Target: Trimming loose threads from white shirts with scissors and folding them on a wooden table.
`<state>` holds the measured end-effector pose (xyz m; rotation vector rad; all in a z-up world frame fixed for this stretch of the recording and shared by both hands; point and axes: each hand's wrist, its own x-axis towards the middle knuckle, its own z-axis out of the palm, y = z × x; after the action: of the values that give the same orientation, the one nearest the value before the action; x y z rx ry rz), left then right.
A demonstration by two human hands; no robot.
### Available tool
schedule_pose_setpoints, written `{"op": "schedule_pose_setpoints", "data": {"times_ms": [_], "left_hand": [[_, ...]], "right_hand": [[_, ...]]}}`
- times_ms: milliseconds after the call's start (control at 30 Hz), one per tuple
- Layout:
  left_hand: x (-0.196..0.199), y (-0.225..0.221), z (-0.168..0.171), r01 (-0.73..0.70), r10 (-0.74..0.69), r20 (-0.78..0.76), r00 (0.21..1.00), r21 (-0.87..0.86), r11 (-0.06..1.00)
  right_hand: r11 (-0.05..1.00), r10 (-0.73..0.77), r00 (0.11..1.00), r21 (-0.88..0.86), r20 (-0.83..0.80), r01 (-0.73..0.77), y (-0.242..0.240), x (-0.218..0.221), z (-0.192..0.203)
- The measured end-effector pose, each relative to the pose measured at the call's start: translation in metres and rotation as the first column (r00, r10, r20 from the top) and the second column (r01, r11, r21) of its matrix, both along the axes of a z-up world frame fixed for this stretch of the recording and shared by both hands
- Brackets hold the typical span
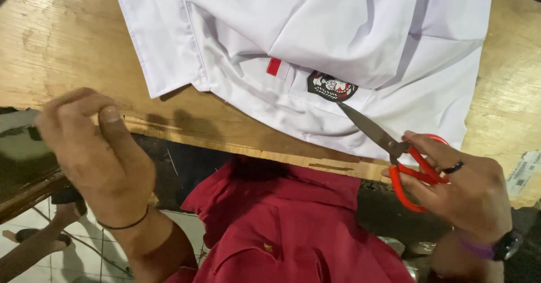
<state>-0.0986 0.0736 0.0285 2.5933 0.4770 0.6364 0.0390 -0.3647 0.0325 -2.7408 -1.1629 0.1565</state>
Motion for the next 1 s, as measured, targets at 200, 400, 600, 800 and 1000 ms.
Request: {"op": "schedule_pose_setpoints", "data": {"times_ms": [200,400,600,800,1000], "left_hand": [[0.002,-0.045,-0.021,0.163,-0.158,0.103,0.982,-0.033,0.986],[0.054,-0.107,-0.018,0.528,-0.533,0.074,0.843,0.079,0.845],[0.066,-0.120,-0.017,0.496,-0.502,-0.007,0.865,0.171,0.852],[0.062,-0.126,-0.014,0.480,-0.486,-0.010,0.874,0.183,0.858],[0.060,-0.132,-0.014,0.450,-0.459,-0.016,0.888,0.229,0.863]], "right_hand": [[0.998,-0.067,0.993,-0.010,-0.098,0.066,-0.003,-0.022,0.000],[0.991,-0.067,0.983,-0.129,-0.169,0.045,-0.013,-0.035,0.006],[0.976,0.018,0.993,-0.213,-0.114,-0.042,-0.021,-0.043,0.000],[0.978,0.014,0.995,-0.205,-0.096,-0.034,-0.019,-0.045,-0.006],[0.979,0.024,0.998,-0.201,-0.066,-0.037,-0.020,-0.045,-0.009]]}}
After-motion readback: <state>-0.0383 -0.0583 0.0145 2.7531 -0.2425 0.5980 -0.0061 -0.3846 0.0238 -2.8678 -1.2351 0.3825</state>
